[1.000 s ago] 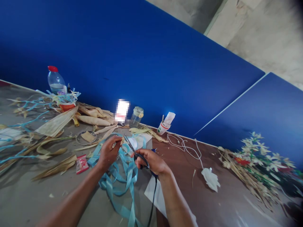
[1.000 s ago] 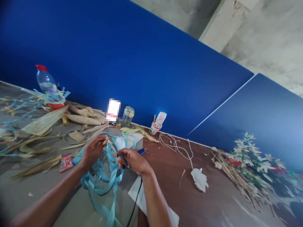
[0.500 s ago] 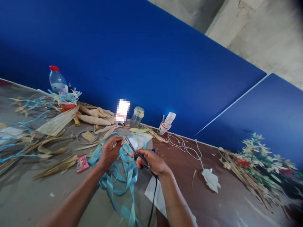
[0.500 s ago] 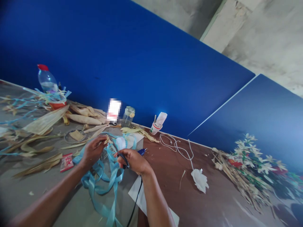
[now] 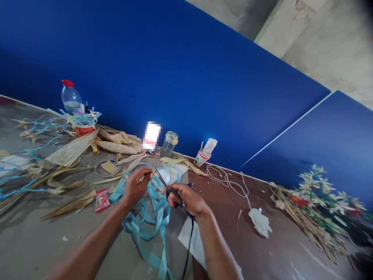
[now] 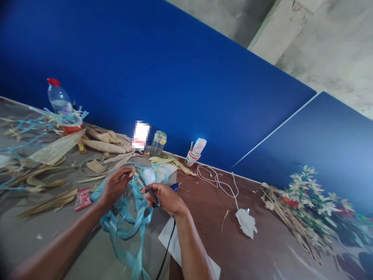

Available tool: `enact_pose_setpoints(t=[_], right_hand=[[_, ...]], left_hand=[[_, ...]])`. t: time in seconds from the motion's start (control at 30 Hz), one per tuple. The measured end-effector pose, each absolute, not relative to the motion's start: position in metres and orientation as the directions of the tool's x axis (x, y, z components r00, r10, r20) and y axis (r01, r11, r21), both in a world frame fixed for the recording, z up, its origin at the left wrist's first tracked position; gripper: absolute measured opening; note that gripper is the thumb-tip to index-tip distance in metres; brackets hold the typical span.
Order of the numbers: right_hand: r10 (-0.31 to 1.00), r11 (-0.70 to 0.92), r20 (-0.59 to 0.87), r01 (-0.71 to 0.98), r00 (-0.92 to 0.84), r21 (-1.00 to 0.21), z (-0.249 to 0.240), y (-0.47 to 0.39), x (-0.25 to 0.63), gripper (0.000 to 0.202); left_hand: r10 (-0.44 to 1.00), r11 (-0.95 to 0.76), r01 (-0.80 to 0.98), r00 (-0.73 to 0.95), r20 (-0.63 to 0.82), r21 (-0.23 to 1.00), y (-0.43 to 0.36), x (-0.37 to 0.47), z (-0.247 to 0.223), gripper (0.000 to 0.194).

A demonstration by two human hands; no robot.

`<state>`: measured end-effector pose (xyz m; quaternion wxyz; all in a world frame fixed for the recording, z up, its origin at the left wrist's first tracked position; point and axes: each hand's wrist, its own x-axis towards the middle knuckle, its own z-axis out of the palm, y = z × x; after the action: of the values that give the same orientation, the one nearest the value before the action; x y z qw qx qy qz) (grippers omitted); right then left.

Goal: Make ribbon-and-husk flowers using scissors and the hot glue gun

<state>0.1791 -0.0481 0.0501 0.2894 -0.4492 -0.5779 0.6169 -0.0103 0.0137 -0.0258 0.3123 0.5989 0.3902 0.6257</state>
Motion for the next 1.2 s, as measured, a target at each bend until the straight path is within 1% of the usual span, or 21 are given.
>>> enact_pose_setpoints(t=[0.27,0.4,0.53,0.63,0.73,0.9,1.2], right_hand=[[0.889,-0.175,-0.222,0.15,-0.402,-0.973,0.052,-0.049,0.178,0.019],[0.895,-0.174,-0.219,0.147,-0.389,-0.974,0.053,-0.049,0.178,0.019],[0.9,-0.162,-0.191,0.107,-0.391,-0.981,0.052,-0.049,0.18,0.029],[0.89,-0.146,-0.162,0.071,-0.426,-0.987,0.049,-0.048,0.183,0.041],[0.871,-0.151,-0.163,0.063,-0.463,-0.987,0.043,-0.047,0.186,0.047],[0.856,-0.128,-0.146,0.071,-0.496,-0.989,0.04,-0.047,0.186,0.051],[0.853,-0.153,-0.165,0.064,-0.495,-0.986,0.042,-0.047,0.184,0.05]], left_hand=[[0.85,-0.513,0.093,-0.086,0.52,0.853,0.015,-0.011,-0.028,0.014],[0.843,-0.527,0.099,-0.063,0.534,0.844,0.015,-0.011,-0.026,0.014],[0.833,-0.542,0.1,-0.07,0.549,0.835,0.014,-0.011,-0.026,0.014],[0.831,-0.544,0.112,-0.065,0.552,0.832,0.014,-0.011,-0.025,0.015],[0.831,-0.542,0.137,-0.06,0.553,0.829,0.013,-0.011,-0.024,0.015],[0.833,-0.539,0.144,-0.057,0.551,0.83,0.013,-0.011,-0.024,0.015],[0.848,-0.513,0.18,-0.05,0.528,0.84,0.011,-0.012,-0.02,0.014]])
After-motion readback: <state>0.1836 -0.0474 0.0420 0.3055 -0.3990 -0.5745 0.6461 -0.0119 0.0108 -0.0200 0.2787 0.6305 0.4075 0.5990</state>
